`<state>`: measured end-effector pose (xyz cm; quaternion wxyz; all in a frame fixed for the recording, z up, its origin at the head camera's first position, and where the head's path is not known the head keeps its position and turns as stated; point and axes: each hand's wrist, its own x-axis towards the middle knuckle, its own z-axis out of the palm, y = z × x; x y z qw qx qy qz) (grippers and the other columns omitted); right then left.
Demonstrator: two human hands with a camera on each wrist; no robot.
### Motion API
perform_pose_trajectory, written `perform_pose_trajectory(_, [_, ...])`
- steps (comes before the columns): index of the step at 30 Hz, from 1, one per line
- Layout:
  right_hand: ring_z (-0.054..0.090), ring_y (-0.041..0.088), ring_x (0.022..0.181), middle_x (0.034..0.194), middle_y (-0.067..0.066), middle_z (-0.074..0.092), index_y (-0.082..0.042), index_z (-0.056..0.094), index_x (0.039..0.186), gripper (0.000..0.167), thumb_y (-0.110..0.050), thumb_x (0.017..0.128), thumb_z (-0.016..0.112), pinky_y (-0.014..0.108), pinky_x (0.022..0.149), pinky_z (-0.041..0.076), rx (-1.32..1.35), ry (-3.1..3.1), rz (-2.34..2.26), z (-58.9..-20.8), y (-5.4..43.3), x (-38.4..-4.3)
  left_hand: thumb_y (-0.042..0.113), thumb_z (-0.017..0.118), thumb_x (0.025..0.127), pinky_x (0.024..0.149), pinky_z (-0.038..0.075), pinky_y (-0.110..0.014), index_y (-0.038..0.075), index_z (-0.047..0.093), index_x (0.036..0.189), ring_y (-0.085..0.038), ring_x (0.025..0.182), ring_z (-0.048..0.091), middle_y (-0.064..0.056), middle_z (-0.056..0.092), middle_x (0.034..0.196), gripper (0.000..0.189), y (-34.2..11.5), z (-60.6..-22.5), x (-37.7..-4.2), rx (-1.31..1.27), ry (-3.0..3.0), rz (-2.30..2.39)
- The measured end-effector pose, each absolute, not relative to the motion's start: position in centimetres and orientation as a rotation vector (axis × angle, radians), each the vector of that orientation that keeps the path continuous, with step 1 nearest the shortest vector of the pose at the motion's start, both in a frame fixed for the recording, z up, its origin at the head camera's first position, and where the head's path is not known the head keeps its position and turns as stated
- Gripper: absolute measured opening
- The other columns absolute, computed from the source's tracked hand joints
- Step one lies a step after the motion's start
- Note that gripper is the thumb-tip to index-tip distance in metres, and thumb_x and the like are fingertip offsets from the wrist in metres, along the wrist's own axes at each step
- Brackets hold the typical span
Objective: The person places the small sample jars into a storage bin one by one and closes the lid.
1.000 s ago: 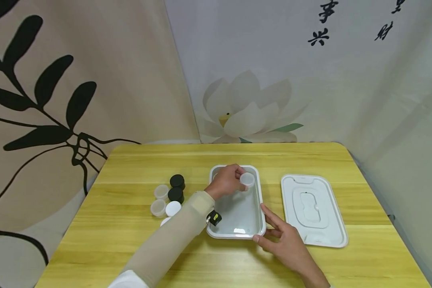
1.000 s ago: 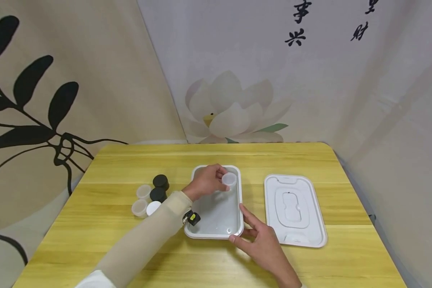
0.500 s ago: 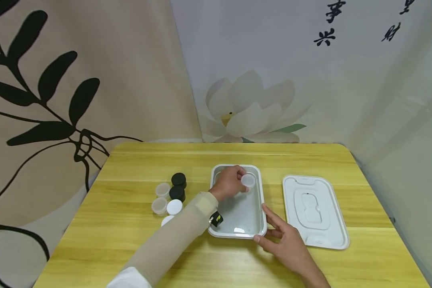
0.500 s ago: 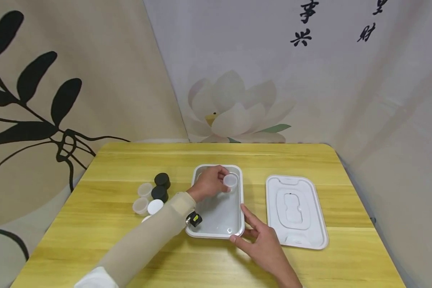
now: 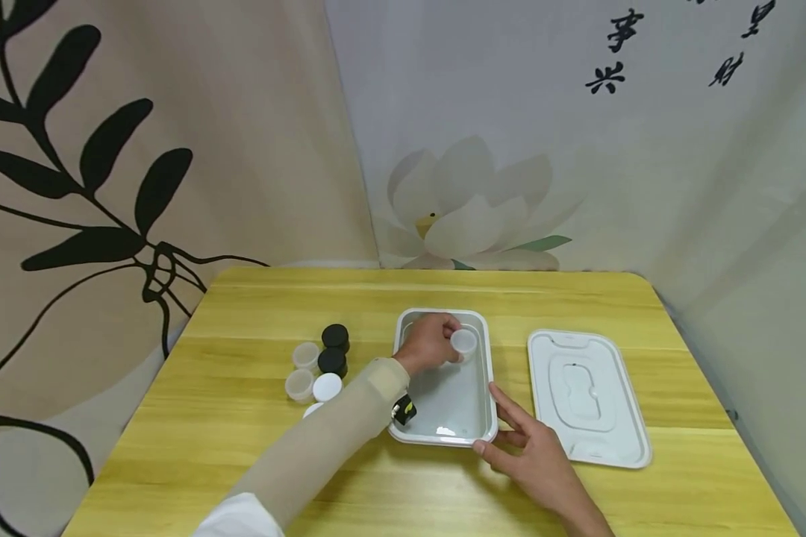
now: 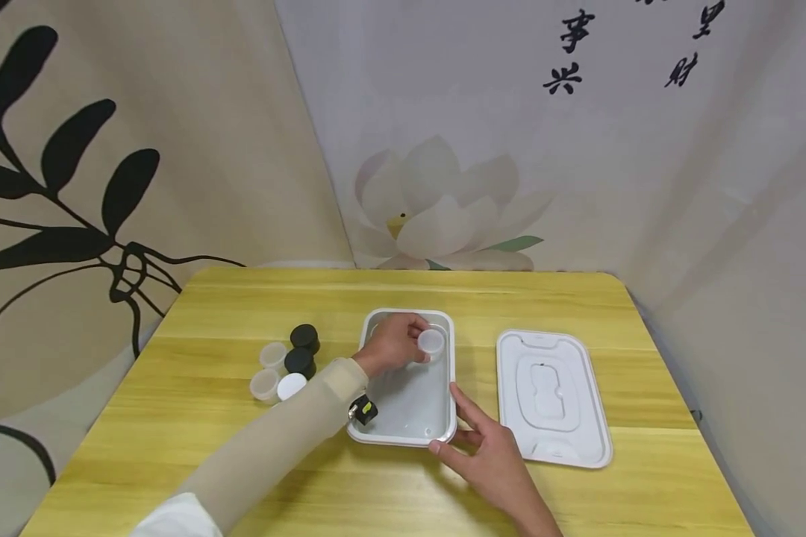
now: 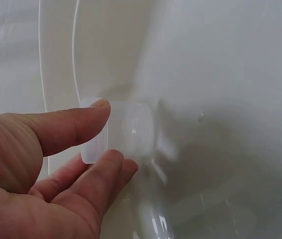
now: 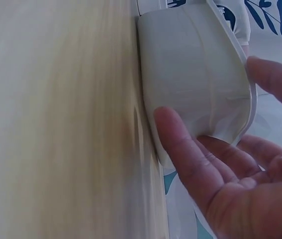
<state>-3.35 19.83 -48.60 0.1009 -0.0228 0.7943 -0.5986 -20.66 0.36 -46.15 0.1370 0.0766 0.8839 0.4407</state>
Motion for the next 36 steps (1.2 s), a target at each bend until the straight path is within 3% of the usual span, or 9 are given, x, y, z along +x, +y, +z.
perform_pose_trajectory(7, [0.075, 0.026, 0.114, 0.158, 0.019, 0.053, -0.036, 0.045, 0.16, 0.088, -0.022, 0.086, 0.09, 0.043, 0.063, 0.065, -0.028, 2.239, -1.842, -48.4, 19.7, -3.4, -0.002, 0.092, 0.075, 0.081, 0.058, -0.033, 0.008, 0.073, 0.116, -0.017, 0.092, 0.068, -0.007, 0.077, 0.108, 0.046, 0.3, -46.0, -20.6, 0.218, 2.553, 1.28])
perform_pose_trajectory(22, [0.075, 0.024, 0.113, 0.158, 0.018, 0.053, -0.036, 0.045, 0.161, 0.089, -0.021, 0.085, 0.09, 0.044, 0.064, 0.065, -0.015, 2.225, -1.838, -48.3, 19.4, -3.4, 0.01, 0.095, 0.077, 0.084, 0.059, -0.031, 0.01, 0.072, 0.121, -0.015, 0.095, 0.067, -0.003, 0.075, 0.113, 0.05, -0.1, -45.8, -20.6, 0.188, 2.589, 1.181])
perform_pose_trajectory(31, [0.075, 0.015, 0.11, 0.159, 0.016, 0.054, -0.038, 0.044, 0.16, 0.088, -0.024, 0.086, 0.09, 0.042, 0.063, 0.065, -0.022, 2.243, -1.806, -48.5, 19.3, -3.3, 0.019, 0.095, 0.079, 0.085, 0.059, -0.03, 0.01, 0.073, 0.123, -0.014, 0.097, 0.066, -0.004, 0.074, 0.12, 0.05, -0.3, -45.6, -20.4, 0.157, 2.598, 1.162])
perform_pose_trajectory(36, [0.073, 0.027, 0.117, 0.158, 0.017, 0.055, -0.039, 0.045, 0.159, 0.087, -0.023, 0.086, 0.09, 0.042, 0.063, 0.065, -0.018, 2.262, -1.812, -48.5, 19.4, -3.3, 0.02, 0.094, 0.081, 0.09, 0.06, -0.033, 0.01, 0.074, 0.124, -0.015, 0.102, 0.068, -0.004, 0.075, 0.123, 0.049, -0.6, -45.0, -20.7, 0.157, 2.586, 1.22])
